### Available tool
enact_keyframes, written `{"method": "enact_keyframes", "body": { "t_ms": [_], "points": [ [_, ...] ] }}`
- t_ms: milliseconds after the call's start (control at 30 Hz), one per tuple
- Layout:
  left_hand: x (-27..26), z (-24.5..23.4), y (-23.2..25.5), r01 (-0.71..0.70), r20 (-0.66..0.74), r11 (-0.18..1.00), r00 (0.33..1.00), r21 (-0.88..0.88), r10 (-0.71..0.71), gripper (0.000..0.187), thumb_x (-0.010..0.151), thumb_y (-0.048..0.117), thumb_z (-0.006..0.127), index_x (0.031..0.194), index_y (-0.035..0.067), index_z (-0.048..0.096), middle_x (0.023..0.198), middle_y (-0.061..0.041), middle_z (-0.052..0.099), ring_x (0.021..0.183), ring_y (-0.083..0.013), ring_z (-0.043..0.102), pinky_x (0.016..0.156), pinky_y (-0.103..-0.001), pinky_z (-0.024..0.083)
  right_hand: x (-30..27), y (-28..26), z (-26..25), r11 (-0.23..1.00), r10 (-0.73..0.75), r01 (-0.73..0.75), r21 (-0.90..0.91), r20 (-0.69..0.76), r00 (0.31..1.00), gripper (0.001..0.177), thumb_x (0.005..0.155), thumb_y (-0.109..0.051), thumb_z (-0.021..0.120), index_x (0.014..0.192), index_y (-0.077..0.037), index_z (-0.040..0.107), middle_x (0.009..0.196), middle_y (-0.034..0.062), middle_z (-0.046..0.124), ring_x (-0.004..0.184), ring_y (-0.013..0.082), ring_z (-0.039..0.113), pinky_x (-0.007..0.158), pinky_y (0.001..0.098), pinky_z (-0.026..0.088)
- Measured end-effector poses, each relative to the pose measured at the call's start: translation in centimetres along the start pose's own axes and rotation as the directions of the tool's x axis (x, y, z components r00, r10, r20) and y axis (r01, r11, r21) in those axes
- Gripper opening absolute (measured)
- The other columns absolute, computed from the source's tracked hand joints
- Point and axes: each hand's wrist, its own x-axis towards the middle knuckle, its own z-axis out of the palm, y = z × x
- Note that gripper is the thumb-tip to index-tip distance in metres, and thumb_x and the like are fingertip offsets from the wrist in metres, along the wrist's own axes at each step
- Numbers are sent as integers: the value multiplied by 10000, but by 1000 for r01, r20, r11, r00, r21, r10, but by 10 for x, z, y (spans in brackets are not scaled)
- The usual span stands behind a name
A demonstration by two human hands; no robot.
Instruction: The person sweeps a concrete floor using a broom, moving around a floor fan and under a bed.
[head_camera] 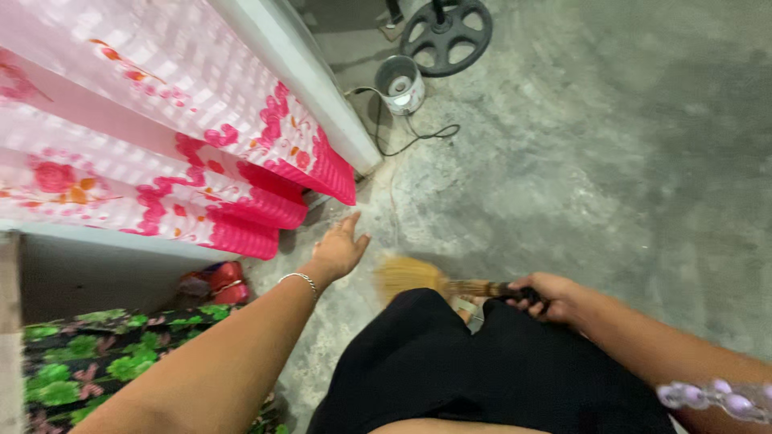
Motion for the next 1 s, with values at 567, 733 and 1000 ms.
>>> {"method": "enact_keyframes", "body": {
  "t_ms": [567, 733, 1000],
  "points": [
    [15, -13, 27, 37, 26, 999, 999, 0, -37, 720, 967, 516, 520, 1592, 260, 271, 1609, -124, 370, 1474, -348, 362, 1143, -656, 310, -85, 36, -198, 942, -307, 333, -44, -519, 798, 592, 952, -11, 592, 1445, -306, 446, 882, 163, 586, 609, 212, 518, 422, 315, 362],
    [46, 9, 46, -41, 20, 999, 999, -11, 41, 708, 980, 521, 504, 1595, 246, 285, 1573, -153, 430, 1429, -380, 427, 1155, -601, 351, -124, 74, -146, 939, -123, 152, 308, -110, 986, 395, 915, -151, 618, 1304, -95, 575, 811, 81, 606, 550, 82, 451, 379, 191, 266],
    [31, -3, 70, -100, -45, 995, 994, -31, 98, 703, 972, 528, 505, 1581, 252, 287, 1591, -122, 401, 1445, -345, 402, 1148, -624, 315, -22, 28, -179, 969, -11, 93, 227, -336, 942, 257, 1051, -225, 522, 1151, 3, 585, 799, 80, 538, 594, 112, 432, 425, 235, 323]
  ]
}}
